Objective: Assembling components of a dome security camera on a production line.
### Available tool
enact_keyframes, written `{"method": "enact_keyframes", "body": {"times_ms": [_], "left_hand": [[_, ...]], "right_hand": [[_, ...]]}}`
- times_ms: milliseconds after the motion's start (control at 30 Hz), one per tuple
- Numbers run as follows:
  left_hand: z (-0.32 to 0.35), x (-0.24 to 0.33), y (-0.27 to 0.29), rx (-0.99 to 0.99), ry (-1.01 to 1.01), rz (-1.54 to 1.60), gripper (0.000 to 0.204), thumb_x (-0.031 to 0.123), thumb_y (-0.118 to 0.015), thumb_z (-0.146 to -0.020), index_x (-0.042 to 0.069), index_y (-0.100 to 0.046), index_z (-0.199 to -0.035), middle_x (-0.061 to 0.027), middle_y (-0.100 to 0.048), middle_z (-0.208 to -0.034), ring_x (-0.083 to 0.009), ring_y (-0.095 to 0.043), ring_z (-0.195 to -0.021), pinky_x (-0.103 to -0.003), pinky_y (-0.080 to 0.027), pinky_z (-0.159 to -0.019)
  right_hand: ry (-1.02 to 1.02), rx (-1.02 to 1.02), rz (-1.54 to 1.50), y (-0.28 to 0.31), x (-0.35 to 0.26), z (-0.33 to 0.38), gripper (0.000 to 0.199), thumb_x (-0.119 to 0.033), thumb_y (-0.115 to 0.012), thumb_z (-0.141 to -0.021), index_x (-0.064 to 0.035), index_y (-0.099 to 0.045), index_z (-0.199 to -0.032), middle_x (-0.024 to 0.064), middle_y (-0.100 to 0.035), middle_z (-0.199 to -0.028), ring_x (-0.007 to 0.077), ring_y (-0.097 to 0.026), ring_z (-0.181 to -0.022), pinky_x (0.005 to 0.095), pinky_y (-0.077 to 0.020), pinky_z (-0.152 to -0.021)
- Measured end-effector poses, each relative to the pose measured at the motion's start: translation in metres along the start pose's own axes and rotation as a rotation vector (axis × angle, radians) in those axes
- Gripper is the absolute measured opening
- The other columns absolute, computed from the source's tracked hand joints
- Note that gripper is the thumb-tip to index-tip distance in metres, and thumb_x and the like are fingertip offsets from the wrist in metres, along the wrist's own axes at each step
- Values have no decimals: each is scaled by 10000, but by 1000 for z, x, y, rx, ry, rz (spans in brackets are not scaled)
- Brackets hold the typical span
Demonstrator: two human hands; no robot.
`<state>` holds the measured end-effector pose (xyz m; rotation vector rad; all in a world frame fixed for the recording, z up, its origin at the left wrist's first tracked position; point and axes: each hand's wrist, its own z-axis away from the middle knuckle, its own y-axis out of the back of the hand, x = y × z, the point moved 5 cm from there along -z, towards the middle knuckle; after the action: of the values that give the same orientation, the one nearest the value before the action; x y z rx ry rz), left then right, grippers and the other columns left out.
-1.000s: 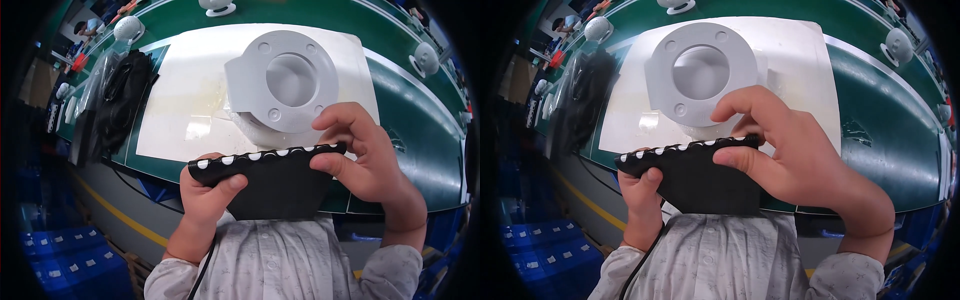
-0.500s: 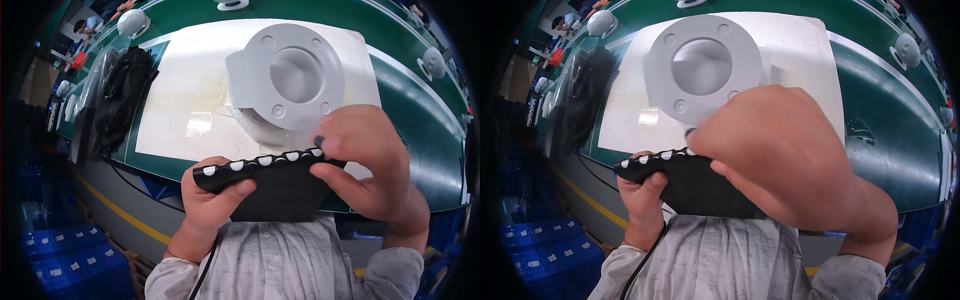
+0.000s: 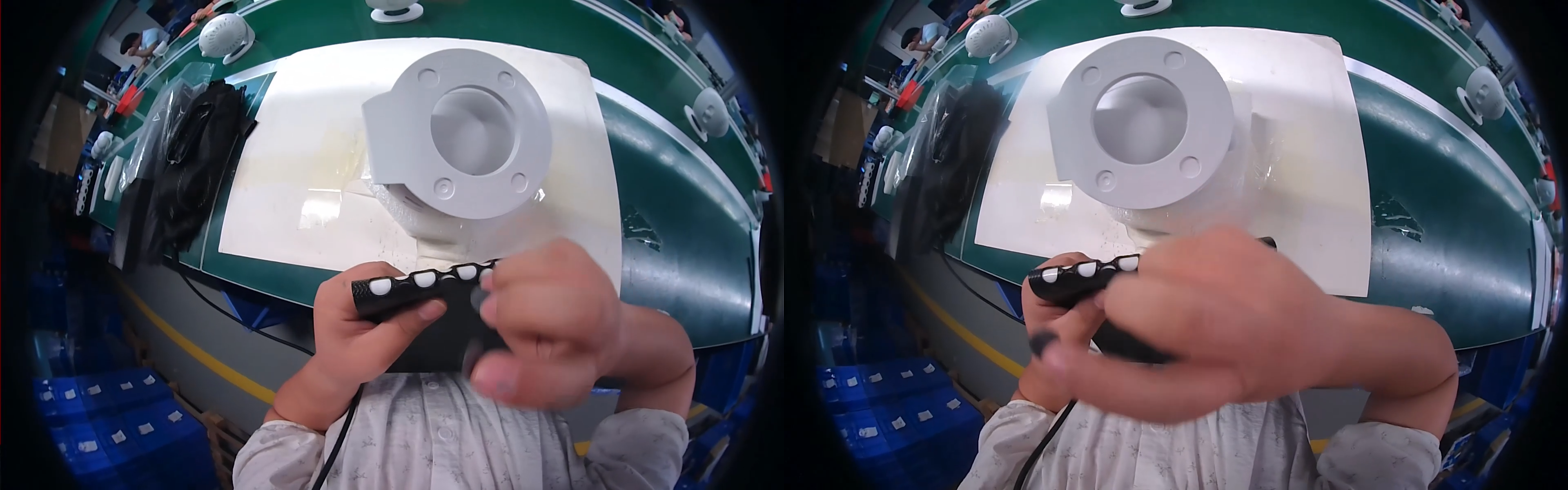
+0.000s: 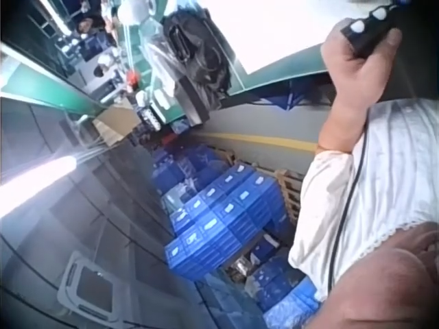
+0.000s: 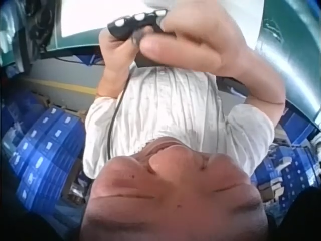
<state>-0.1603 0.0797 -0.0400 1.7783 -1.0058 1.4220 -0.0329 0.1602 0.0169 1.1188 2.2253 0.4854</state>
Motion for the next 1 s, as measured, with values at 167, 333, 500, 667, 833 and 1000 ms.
{"method": "enact_keyframes", "body": {"times_ms": [167, 333, 500, 667, 833, 1000], "left_hand": [[-7, 7, 5, -57, -137, -146, 154, -4, -703, -608, -7, -568, -682, -43, -543, -643, -81, -480, -549, -194, -371, -480], [-19, 18, 1, -71, -496, -204, 254, 10, -733, -558, -10, -562, -744, -226, -424, -1164, -151, -560, -648, -214, -445, -557], [-27, -4, -2, -117, -510, -176, 232, -13, -708, -580, -23, -563, -760, -252, -360, -1232, -141, -566, -608, -223, -455, -545], [-29, -11, 1, -116, -497, -202, 198, -4, -705, -582, -27, -578, -732, -235, -381, -1224, -142, -567, -573, -228, -455, -533], [-28, -15, 1, -114, -535, -194, 220, 0, -692, -575, -29, -593, -769, -220, -399, -1216, -167, -584, -581, -244, -467, -554], [-28, -11, -3, -124, -556, -210, 219, -4, -686, -577, -22, -597, -776, -205, -398, -1224, -191, -609, -641, -258, -480, -588]], "right_hand": [[-186, 163, -128, 17, 11, 4, 318, 99, -533, -700, -116, -434, -912, 89, -475, -860, 188, -497, -640, 266, -435, -504], [-312, 388, -47, 55, 81, -15, 608, 73, -486, -743, -73, -228, -1273, 67, -417, -1014, 113, -477, -811, 222, -411, -726], [-452, 296, -107, 49, 95, -24, 616, 60, -505, -736, -81, -235, -1271, 65, -448, -1007, 103, -491, -798, 224, -407, -721], [-400, 197, 8, 45, 91, -28, 615, 64, -527, -732, -76, -249, -1262, 98, -502, -1012, 114, -525, -773, 209, -404, -674], [-63, -26, 481, 38, 72, -33, 655, 146, -531, -697, -94, -247, -1236, 134, -565, -952, 193, -573, -781, 246, -439, -575], [152, 25, 512, 36, 61, -24, 453, 0, -613, -616, -95, -524, -1051, 133, -572, -953, 265, -581, -759, 298, -476, -608]]}}
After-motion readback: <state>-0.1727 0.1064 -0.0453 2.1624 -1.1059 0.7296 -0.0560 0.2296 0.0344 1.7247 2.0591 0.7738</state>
